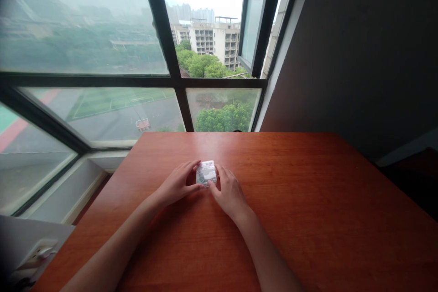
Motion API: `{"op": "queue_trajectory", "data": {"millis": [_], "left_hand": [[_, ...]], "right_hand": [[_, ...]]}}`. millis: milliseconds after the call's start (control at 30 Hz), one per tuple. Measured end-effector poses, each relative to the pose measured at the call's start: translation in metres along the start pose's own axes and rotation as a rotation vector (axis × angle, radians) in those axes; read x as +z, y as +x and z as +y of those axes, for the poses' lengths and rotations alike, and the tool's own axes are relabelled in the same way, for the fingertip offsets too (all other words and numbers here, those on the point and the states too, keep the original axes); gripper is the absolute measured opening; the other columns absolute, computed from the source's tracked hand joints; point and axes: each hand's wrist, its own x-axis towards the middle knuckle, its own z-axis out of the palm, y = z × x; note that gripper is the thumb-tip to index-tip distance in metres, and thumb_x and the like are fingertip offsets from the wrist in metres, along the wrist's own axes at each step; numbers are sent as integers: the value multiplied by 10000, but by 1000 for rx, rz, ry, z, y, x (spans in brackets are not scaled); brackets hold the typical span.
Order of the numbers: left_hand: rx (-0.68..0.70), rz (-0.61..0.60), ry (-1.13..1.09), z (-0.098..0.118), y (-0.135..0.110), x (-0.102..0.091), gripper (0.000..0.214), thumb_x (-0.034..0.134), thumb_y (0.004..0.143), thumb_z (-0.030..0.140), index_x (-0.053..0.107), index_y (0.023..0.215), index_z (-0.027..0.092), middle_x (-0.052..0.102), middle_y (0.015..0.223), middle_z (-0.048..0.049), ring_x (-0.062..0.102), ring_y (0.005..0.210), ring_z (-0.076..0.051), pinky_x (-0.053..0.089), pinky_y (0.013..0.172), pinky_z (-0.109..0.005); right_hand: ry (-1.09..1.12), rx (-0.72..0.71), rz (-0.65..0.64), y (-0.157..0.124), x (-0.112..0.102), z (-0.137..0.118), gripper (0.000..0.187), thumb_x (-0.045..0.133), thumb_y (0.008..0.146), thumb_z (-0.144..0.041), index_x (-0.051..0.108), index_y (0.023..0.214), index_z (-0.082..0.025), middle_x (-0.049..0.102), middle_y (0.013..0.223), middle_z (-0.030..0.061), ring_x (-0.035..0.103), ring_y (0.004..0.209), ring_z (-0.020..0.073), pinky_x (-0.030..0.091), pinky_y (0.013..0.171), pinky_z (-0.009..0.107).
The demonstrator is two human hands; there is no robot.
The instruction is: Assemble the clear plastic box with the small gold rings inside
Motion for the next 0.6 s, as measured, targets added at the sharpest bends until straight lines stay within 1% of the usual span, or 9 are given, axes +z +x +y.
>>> {"op": "queue_trajectory", "data": {"millis": [100, 267, 433, 600], "left_hand": [[8, -5, 5, 1, 0, -1, 695, 677, 762, 494, 444, 1354, 214, 567, 1269, -115, 538, 1130, -288, 441, 964, -431], [23, -19, 25, 3, -1, -3, 681, 641, 789, 504, 436, 1366, 206, 553, 1298, -117, 532, 1126, -284, 434, 964, -432], [45, -32, 28, 2, -1, -3, 665, 653, 784, 486, 442, 1353, 214, 566, 1282, -101, 515, 1138, -279, 419, 974, -422], [31, -39, 34, 3, 0, -3, 669, 640, 791, 501, 432, 1354, 207, 567, 1265, -100, 514, 1118, -272, 416, 970, -415]], "right_hand": [[-2, -2, -9, -1, 0, -1, 475, 556, 845, -294, 482, 1306, -208, 625, 1150, 96, 592, 1032, 238, 485, 925, 395], [-13, -9, -14, 0, 1, 0, 481, 557, 843, -287, 484, 1306, -177, 604, 1198, 116, 578, 1065, 248, 472, 947, 409], [-26, -21, -18, 0, 1, 1, 472, 549, 848, -282, 485, 1307, -191, 586, 1236, 111, 558, 1109, 246, 452, 979, 414], [-36, -23, -38, 0, 0, -1, 457, 533, 859, -282, 494, 1300, -166, 574, 1253, 121, 538, 1139, 247, 432, 1004, 414]]}}
